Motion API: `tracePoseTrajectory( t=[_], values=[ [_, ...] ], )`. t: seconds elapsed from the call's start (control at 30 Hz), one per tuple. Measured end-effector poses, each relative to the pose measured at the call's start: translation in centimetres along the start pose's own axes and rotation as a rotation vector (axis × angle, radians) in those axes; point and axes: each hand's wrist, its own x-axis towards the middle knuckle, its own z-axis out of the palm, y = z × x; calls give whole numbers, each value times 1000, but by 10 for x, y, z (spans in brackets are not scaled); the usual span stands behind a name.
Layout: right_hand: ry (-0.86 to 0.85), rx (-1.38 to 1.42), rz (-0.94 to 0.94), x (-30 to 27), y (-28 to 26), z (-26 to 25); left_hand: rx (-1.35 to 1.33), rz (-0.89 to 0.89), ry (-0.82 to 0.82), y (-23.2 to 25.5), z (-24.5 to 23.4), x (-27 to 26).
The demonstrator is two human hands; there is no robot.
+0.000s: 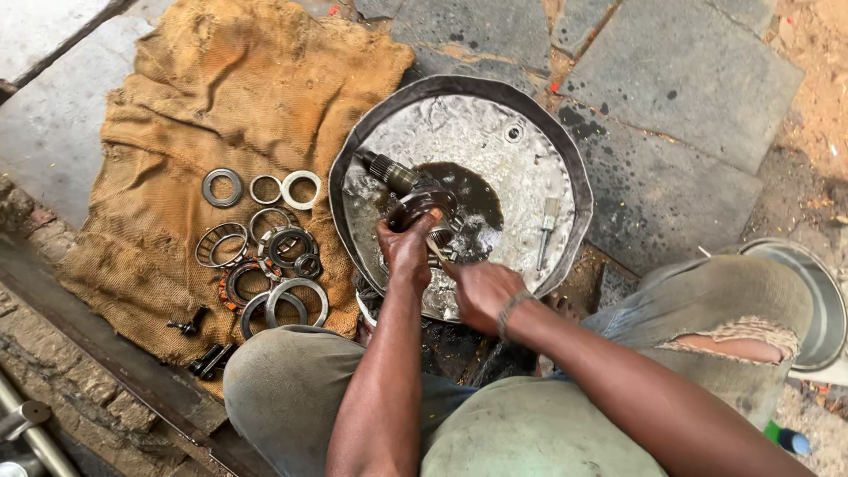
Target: The person cleans oil and grease from various metal gears, bearings, and shafts using a brush and a container of liquid.
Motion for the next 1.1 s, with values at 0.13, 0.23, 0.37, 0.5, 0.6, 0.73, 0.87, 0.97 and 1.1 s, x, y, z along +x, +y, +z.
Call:
tracePoseTrajectory(
  t=[0.13, 0.23, 0.37, 0.5, 0.6, 0.73, 0.87, 0.97, 1.1],
  values=[
    [-43, 93, 96, 32, -5, -17, -15, -38, -18, 1, 0, 0],
    [82, 95, -40, 12, 3, 5, 38, 9, -6, -11, -1, 6],
    [23, 156, -5, 31, 17, 21, 172, -23, 67, -10, -2, 9],
    [-57, -50, 72, 36, 0, -9, 70, -34, 75, 0, 6, -10],
    [-77, 42, 73, -7, -11, -25, 189, 41, 114, 8, 11, -15],
    [-30, -138, 20, -24, -15, -33, 349, 53, 140, 19, 11, -20],
    [22, -164, 12, 4, -21, -34, 381, 38, 181, 17, 13, -23],
    [12, -235, -41, -5, -17, -28, 359, 14, 245, 14, 12, -18],
    [105, -247, -126, -1, -1, 0, 466, -98, 290, 17, 11, -16]
  ],
)
